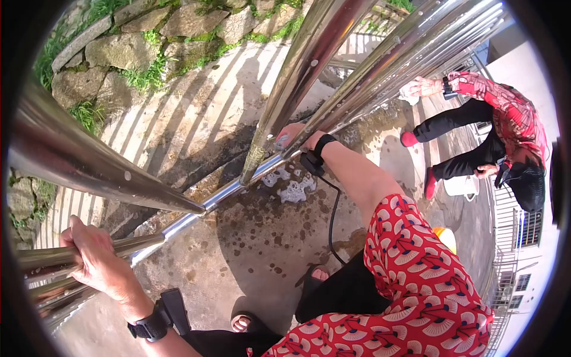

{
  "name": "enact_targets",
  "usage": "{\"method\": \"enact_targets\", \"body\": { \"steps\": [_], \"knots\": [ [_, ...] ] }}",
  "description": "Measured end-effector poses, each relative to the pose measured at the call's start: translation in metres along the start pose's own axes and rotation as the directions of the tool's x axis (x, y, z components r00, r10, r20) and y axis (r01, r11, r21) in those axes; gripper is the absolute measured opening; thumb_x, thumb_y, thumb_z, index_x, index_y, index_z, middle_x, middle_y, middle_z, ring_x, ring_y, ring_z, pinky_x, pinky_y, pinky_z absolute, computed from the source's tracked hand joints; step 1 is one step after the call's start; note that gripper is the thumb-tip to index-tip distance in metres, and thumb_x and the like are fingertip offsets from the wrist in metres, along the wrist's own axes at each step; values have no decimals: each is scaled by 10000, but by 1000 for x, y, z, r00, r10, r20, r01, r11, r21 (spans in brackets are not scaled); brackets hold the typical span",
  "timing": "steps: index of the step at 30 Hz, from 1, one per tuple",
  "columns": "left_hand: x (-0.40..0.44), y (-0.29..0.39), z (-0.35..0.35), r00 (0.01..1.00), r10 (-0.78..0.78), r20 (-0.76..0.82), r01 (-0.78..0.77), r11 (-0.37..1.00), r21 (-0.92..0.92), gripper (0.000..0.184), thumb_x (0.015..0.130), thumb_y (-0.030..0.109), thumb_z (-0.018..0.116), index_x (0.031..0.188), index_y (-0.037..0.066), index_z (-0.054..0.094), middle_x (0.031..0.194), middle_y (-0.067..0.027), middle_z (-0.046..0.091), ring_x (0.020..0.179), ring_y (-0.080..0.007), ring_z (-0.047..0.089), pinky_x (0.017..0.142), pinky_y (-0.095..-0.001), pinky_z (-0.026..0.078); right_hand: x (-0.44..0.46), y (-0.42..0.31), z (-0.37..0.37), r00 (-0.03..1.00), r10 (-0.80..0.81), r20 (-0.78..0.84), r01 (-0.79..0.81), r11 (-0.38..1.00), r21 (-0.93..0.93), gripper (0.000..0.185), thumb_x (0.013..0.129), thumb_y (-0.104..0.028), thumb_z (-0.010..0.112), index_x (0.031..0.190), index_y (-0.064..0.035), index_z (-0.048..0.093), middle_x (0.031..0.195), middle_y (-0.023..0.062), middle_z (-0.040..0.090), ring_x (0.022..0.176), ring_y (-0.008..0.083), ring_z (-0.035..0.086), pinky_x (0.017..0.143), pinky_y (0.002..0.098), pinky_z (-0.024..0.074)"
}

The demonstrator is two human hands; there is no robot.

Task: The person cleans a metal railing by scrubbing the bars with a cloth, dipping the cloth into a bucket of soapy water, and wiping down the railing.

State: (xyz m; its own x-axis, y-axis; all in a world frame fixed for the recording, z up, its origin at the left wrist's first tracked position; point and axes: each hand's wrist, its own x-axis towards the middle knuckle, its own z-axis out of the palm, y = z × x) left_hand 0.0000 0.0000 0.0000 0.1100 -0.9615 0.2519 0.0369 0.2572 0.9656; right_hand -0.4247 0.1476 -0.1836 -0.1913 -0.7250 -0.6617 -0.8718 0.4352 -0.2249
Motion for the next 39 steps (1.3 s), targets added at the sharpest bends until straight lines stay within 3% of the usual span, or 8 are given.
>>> {"method": "enact_targets", "body": {
  "steps": [2,3,5,8,9,14,31,39],
  "knots": [
    [2,-4,-3,1000,-20,-12,20,999,40,361,915,180,534,603,126,361,492,48,306,447,-33,267,419,-209,187,-17,-10,19,933,-166,-319,300,847,438,281,775,-166,658,1042,-83,632,992,75,647,915,217,614,837,328,469],
    [2,4,6,1000,-24,-17,24,1000,2,361,915,180,534,603,126,361,492,48,306,447,-33,267,419,-209,187,-21,10,20,853,-245,-461,439,814,380,251,775,-141,635,1024,-114,635,978,60,640,913,239,601,814,331,476],
    [4,-2,5,999,27,-42,-24,998,54,380,916,186,534,591,121,349,490,49,308,441,-35,262,421,-208,187,-37,1,23,677,-336,-655,309,937,-162,231,779,-129,613,1007,-155,641,980,43,628,952,253,576,811,344,473],
    [2,-15,-4,999,22,-32,-21,999,35,370,912,176,546,604,102,355,532,38,315,493,-43,270,456,-209,226,-53,-13,12,922,57,-384,-292,753,-590,212,834,-210,547,1009,-219,666,997,13,620,972,237,536,719,365,413],
    [4,-22,-4,998,49,-37,-48,998,37,361,909,169,551,612,95,360,550,33,319,518,-48,276,471,-210,243,-68,-22,0,926,149,-348,-368,565,-738,229,839,-224,537,1023,-206,674,1001,12,620,970,237,528,696,373,384],
    [12,-22,-1,959,277,62,-284,945,162,313,902,107,538,639,39,385,593,9,319,578,-99,287,523,-249,303,-124,-90,-51,865,361,-350,-485,415,-770,253,799,-226,576,1012,-138,679,982,5,595,984,256,482,722,430,336],
    [15,-24,-4,988,68,138,-65,998,-26,259,882,120,581,684,-2,468,613,21,414,594,-84,333,530,-250,337,-388,-142,-343,388,-116,-914,-921,-86,-380,233,840,-217,515,1032,-213,645,1157,-3,515,1187,261,385,826,474,365],
    [16,-23,-7,977,118,177,-112,993,-44,296,897,160,578,659,79,421,601,53,332,575,-61,292,503,-226,267,-311,-117,-246,563,29,-826,-819,152,-553,250,807,-156,534,1031,-142,643,1084,41,560,1025,229,488,739,383,444]
  ]
}}
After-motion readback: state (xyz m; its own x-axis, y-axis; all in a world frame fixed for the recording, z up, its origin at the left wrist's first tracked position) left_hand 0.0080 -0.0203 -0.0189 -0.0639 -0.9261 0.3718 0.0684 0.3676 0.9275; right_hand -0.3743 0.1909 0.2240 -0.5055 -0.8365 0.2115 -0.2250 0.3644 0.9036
